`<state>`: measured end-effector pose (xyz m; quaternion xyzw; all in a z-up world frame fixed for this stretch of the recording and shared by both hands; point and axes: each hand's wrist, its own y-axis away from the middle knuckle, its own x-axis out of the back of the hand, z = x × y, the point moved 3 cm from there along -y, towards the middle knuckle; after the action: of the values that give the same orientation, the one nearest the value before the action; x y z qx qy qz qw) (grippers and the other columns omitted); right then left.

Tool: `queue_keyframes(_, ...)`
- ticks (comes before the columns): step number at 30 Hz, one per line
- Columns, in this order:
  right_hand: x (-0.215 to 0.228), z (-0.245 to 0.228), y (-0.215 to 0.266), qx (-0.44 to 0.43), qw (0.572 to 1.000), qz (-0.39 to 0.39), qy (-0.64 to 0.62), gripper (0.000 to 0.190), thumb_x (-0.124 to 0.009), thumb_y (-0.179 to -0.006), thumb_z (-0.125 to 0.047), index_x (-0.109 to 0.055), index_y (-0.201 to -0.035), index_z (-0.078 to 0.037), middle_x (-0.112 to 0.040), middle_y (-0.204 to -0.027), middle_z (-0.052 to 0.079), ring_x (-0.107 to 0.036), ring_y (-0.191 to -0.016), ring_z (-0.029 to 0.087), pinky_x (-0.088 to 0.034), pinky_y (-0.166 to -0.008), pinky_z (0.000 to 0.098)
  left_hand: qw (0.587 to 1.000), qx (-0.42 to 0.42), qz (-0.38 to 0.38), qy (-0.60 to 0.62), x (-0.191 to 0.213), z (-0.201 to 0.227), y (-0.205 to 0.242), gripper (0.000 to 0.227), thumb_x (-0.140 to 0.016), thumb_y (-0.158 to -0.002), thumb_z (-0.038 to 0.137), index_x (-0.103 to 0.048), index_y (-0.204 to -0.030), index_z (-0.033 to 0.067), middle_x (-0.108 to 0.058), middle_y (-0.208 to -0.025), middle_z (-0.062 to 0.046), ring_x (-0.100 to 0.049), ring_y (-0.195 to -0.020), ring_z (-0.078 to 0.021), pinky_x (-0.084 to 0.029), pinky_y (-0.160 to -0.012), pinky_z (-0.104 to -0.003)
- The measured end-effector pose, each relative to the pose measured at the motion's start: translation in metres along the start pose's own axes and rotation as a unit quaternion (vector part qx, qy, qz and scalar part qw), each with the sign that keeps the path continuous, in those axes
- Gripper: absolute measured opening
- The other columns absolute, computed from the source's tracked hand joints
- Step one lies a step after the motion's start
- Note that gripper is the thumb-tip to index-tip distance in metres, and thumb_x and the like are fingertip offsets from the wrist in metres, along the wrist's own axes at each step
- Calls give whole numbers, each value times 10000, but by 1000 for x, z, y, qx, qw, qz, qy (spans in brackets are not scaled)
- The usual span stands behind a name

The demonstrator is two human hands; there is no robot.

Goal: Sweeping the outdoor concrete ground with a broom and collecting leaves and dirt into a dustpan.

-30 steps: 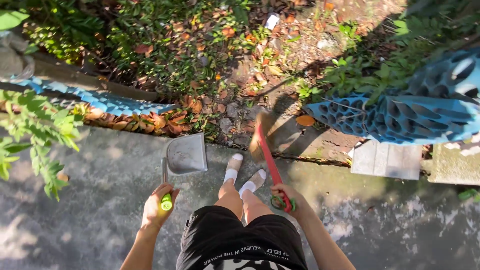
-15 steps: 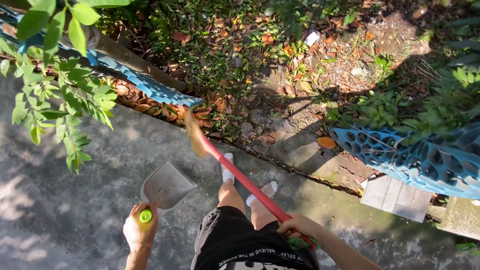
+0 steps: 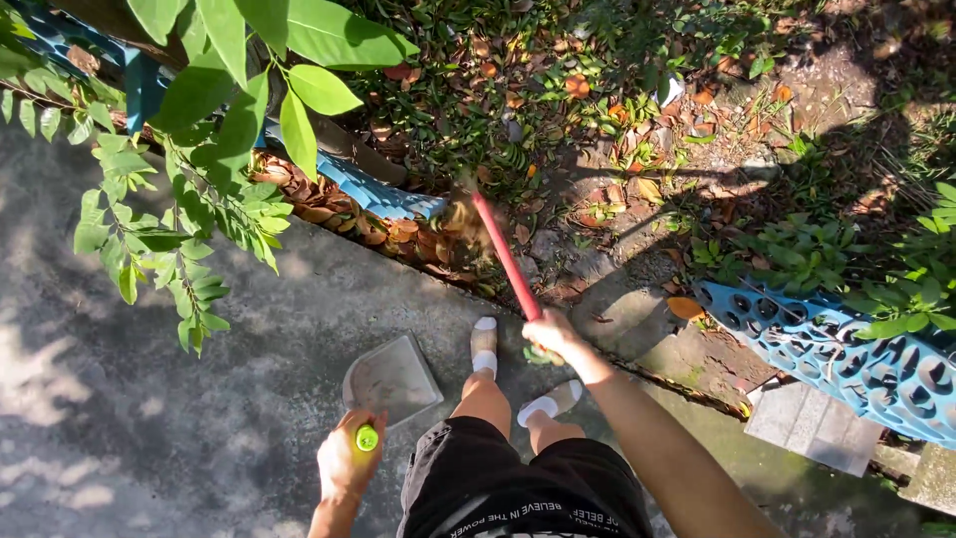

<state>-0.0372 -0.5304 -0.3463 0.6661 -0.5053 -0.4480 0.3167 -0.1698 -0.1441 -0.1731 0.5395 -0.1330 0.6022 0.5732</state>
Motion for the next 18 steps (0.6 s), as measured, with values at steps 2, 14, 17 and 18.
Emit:
queue_keyframes(2,-19,13,26,15,951,130,280,205,-678,-813,-138,-551,-668,-65,-549,-488,44,-497,-374,150,-353,-347,332,999,-18,17,28,7,15,-8,267,-693,-876,392,-708,-837,128,-725,-904,-56,-712,-802,-354,-568,-700,-426)
queue_keyframes(14,122,-43,52,-37,911,100,398,231,-798,-713,-209,-684,-827,-44,-662,-616,59,-610,-479,157,-460,-464,329,990,-133,-22,29,33,115,-82,207,-703,-866,334,-729,-839,131,-737,-917,-50,-724,-796,-350,-578,-698,-429)
queue_keyframes(17,142,-49,-34,61,866,184,461,225,-707,-773,-224,-678,-788,-2,-704,-734,216,-689,-668,326,-507,-600,438,990,-139,-39,7,30,135,-96,215,-706,-872,345,-735,-846,134,-741,-918,-45,-725,-801,-345,-580,-705,-429)
queue_keyframes(18,127,-41,-35,59,866,185,460,225,-707,-773,-224,-678,-788,-2,-704,-734,216,-689,-668,326,-507,-600,438,989,-139,-40,7,25,138,-96,215,-706,-872,345,-735,-846,134,-741,-918,-45,-725,-801,-345,-580,-705,-429)
